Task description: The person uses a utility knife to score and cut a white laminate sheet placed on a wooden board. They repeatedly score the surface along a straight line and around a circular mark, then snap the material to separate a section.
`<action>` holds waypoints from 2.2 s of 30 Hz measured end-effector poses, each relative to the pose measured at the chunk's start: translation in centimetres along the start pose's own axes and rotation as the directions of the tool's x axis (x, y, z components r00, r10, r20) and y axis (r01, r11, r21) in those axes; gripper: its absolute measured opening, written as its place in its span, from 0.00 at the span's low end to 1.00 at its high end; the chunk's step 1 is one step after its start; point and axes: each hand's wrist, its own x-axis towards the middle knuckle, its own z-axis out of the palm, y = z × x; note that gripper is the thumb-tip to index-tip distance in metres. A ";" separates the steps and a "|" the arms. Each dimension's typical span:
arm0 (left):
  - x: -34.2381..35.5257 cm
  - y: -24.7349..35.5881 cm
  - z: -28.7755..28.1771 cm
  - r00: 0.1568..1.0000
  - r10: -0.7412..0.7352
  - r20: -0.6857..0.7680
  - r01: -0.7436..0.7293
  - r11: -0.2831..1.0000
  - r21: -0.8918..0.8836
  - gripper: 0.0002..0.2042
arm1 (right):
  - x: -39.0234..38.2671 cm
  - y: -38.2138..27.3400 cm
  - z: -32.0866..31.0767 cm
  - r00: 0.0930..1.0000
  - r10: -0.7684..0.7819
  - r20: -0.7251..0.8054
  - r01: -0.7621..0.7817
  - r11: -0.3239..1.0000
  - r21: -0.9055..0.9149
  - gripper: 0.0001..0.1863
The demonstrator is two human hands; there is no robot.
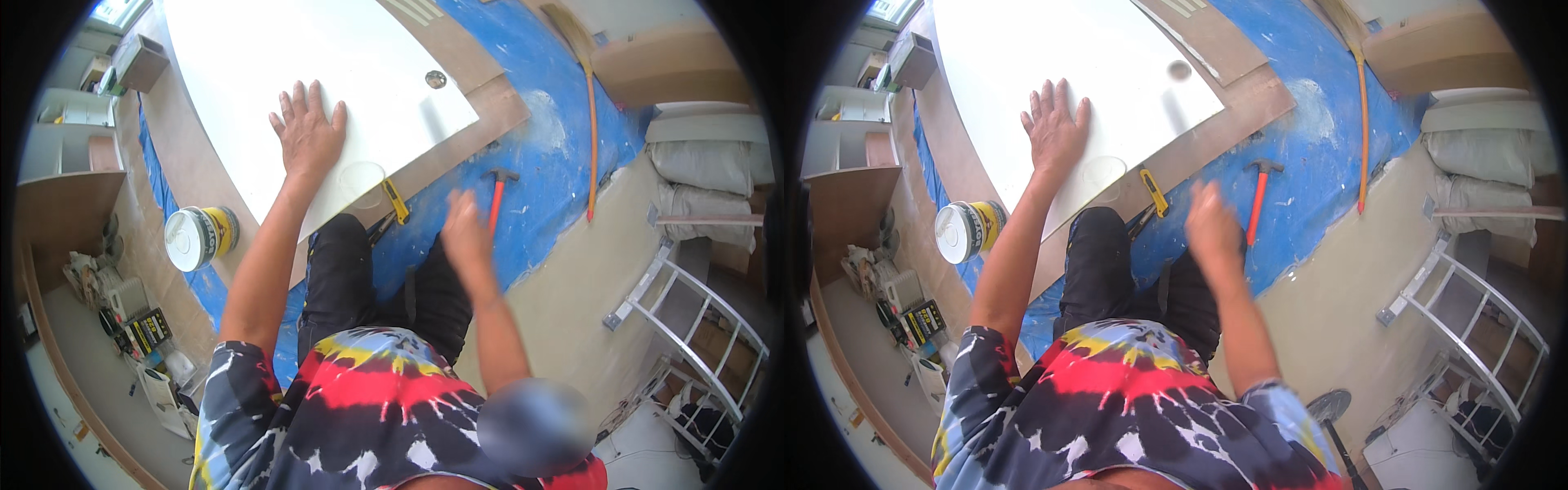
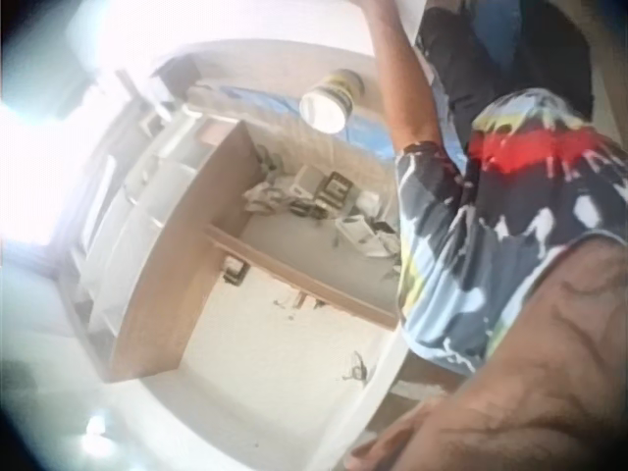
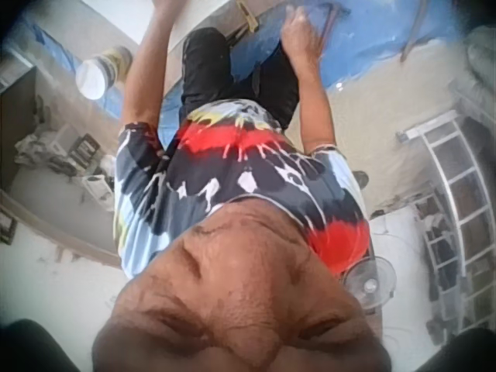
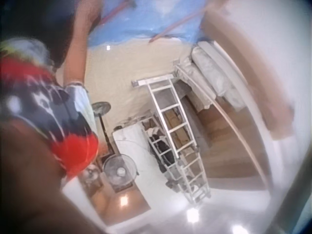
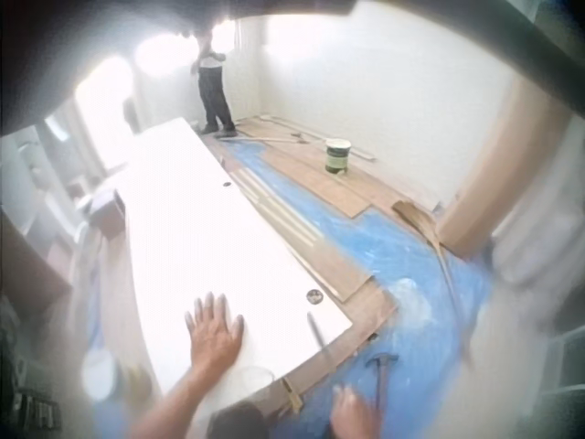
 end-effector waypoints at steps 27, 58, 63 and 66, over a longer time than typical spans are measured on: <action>1.2 -0.8 -4.9 0.927 0.187 0.325 -0.177 0.982 -0.059 0.34 | 8.1 5.7 0.6 0.989 0.139 -0.045 -0.117 0.940 0.322 0.25; -12.7 8.4 0.0 0.806 0.586 0.077 -0.589 0.807 0.025 0.30 | -0.8 9.0 23.2 0.879 0.472 0.061 -0.431 0.733 0.526 0.17; -13.1 6.6 -4.5 0.811 0.530 0.247 -0.514 0.848 -0.132 0.24 | -0.5 9.9 23.2 0.846 0.454 -0.278 -0.275 0.821 0.500 0.18; -13.0 3.7 -7.4 0.770 0.589 0.245 -0.520 0.802 -0.293 0.19 | -2.5 10.5 22.0 0.922 0.159 -0.352 -0.050 0.953 0.299 0.17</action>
